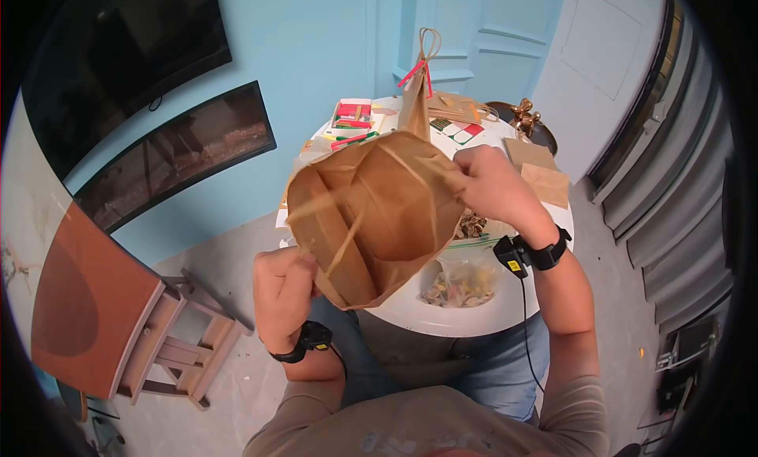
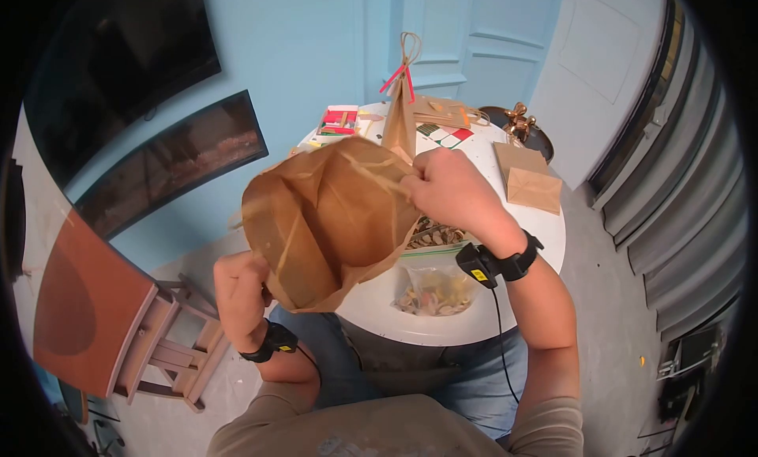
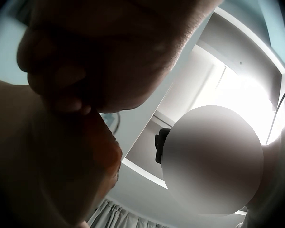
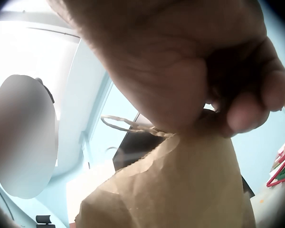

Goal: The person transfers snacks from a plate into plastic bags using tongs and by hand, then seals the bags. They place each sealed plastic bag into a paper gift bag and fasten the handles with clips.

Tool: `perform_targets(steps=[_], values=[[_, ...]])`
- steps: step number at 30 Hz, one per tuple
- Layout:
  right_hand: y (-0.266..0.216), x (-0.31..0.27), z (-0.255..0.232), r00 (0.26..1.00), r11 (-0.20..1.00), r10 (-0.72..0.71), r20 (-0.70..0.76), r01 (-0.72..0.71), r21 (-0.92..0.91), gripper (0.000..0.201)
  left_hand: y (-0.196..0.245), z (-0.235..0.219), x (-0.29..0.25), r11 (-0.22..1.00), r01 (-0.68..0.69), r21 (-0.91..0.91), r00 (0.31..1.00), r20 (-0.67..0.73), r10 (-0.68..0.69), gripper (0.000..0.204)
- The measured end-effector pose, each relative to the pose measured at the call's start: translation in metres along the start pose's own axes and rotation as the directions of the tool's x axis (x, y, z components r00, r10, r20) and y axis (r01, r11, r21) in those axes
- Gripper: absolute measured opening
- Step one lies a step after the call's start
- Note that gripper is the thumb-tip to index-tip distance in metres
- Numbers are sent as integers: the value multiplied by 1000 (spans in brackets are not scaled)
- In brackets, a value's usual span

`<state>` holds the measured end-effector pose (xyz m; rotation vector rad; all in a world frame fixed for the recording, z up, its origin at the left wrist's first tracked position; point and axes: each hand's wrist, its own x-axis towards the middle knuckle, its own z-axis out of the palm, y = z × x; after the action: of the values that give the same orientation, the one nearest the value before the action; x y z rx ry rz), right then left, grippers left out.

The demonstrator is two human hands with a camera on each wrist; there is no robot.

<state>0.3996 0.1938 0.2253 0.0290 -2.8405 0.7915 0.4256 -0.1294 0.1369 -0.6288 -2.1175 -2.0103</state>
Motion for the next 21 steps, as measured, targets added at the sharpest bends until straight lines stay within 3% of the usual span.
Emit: perform_targets(steps=[3,8,11,13,17,19,20,21], values=[[14,1,-6,999,999,-32,24,31,35,33,0,2,-3,997,68,-24,990,-125,-71,34],[9,-8,-1,992,979,-100,77,84,187,34,-5,12,2,997,24,-74,999,-35,-26,34],[13,-9,6,987,975,-122,102,100,199,40,-9,20,11,991,94,-97,996,17,-93,34],[5,-13,0,958,944,89,272,-168,284,46,-14,26,17,980,130,-149,991,26,-128,33],[18,-29,-13,955,859,133,265,-244,450,51,-24,27,25,942,152,-298,987,89,-131,31],[54,-38,-11,991,875,-91,97,33,483,43,-25,31,26,929,140,-341,989,101,-111,31],[65,-45,-12,991,876,-92,99,33,482,43,-26,33,26,915,130,-382,989,113,-94,31],[75,-52,-13,950,917,-312,35,291,274,42,-28,34,28,914,131,-383,989,112,-94,31]])
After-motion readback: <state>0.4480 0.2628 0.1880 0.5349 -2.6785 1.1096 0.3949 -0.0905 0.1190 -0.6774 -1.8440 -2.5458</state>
